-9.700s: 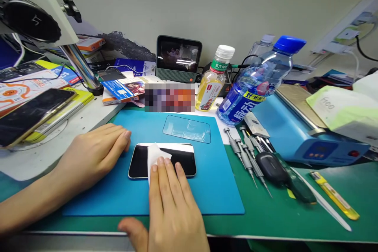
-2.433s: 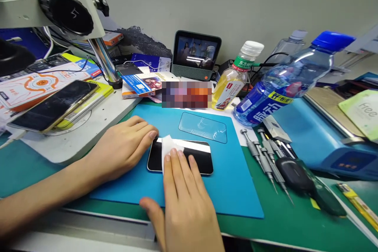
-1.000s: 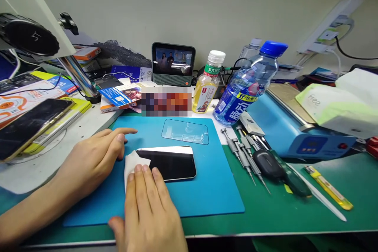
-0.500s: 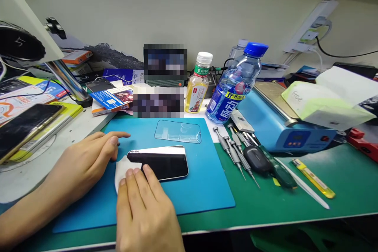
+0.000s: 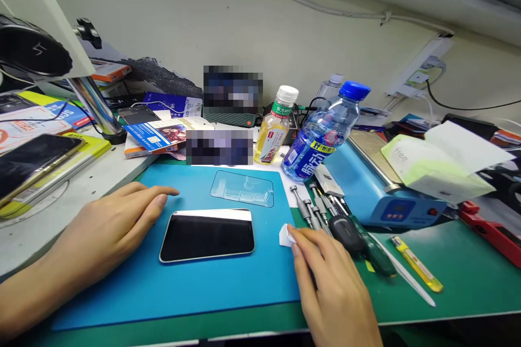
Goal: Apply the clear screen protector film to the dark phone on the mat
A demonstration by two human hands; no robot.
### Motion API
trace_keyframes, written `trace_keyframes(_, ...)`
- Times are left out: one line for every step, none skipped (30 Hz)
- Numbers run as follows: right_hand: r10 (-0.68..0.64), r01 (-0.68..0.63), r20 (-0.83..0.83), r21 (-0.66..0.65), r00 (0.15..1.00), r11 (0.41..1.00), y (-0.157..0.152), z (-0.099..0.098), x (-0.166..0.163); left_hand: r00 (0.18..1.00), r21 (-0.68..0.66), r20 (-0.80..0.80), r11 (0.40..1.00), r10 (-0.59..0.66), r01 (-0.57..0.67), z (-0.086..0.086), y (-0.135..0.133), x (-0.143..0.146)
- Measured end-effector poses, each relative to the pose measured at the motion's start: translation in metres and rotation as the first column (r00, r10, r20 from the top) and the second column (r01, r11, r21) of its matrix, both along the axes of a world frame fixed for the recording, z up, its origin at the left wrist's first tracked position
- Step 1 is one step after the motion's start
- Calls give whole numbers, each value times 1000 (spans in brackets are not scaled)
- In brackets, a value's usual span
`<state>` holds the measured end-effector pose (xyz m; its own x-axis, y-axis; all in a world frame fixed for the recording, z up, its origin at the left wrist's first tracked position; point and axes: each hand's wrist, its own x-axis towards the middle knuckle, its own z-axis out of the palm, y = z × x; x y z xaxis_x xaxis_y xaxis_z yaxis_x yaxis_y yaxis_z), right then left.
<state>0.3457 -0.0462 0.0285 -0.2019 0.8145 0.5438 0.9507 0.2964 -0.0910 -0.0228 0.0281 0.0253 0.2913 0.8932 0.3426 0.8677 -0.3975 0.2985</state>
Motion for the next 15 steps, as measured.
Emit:
trace_keyframes(-19,19,21,-14,1000,1000,3,-1,1,1000,3,0,1000,-4,4,0,0,0)
trace_keyframes(-37,38,34,-33,999,999,5,-1,2,1000,5,0,1000,-10,10,0,0,0)
trace_keyframes(-50,52,36,-50,998,997,9,0,2,1000,6,0,1000,-15,15,0,0,-1)
trace_keyframes(-57,59,28,-67,998,996,13,2,2,1000,10,0,1000,-18,18,-1,1,-1)
trace_keyframes(-52,53,13,-92,999,994,18,4,2,1000,13,-2,1000,-20,20,-1,1,-1)
trace_keyframes(-32,30,-12,-138,999,990,25,7,1,1000,16,-5,1000,-23,23,-1,2,-2)
trace_keyframes(-3,-6,-43,-201,999,980,33,11,1,1000,18,-9,1000,-25,25,-2,2,-2)
trace_keyframes(29,-50,-80,-273,996,961,43,14,1,1000,18,-12,999,-29,29,-2,2,-2)
trace_keyframes(58,-96,-117,-355,991,930,54,18,1,999,13,-16,999,-31,31,-2,2,-2)
trace_keyframes(82,-129,-130,-408,988,904,66,21,1,999,8,-18,999,-30,31,-2,2,-2)
trace_keyframes(101,-150,-134,-440,986,885,78,23,2,999,2,-19,1000,-29,29,-2,2,-2)
trace_keyframes(116,-165,-133,-467,984,868,90,26,2,999,-2,-20,1000,-26,26,-1,2,-1)
trace_keyframes(127,-174,-127,-488,984,855,100,28,3,999,-6,-21,1000,-25,25,-1,3,-1)
trace_keyframes(137,-180,-121,-509,983,842,110,30,3,999,-9,-21,1000,-26,25,0,3,0)
trace_keyframes(147,-185,-114,-529,983,828,117,32,4,999,-10,-21,1000,-26,26,1,3,0)
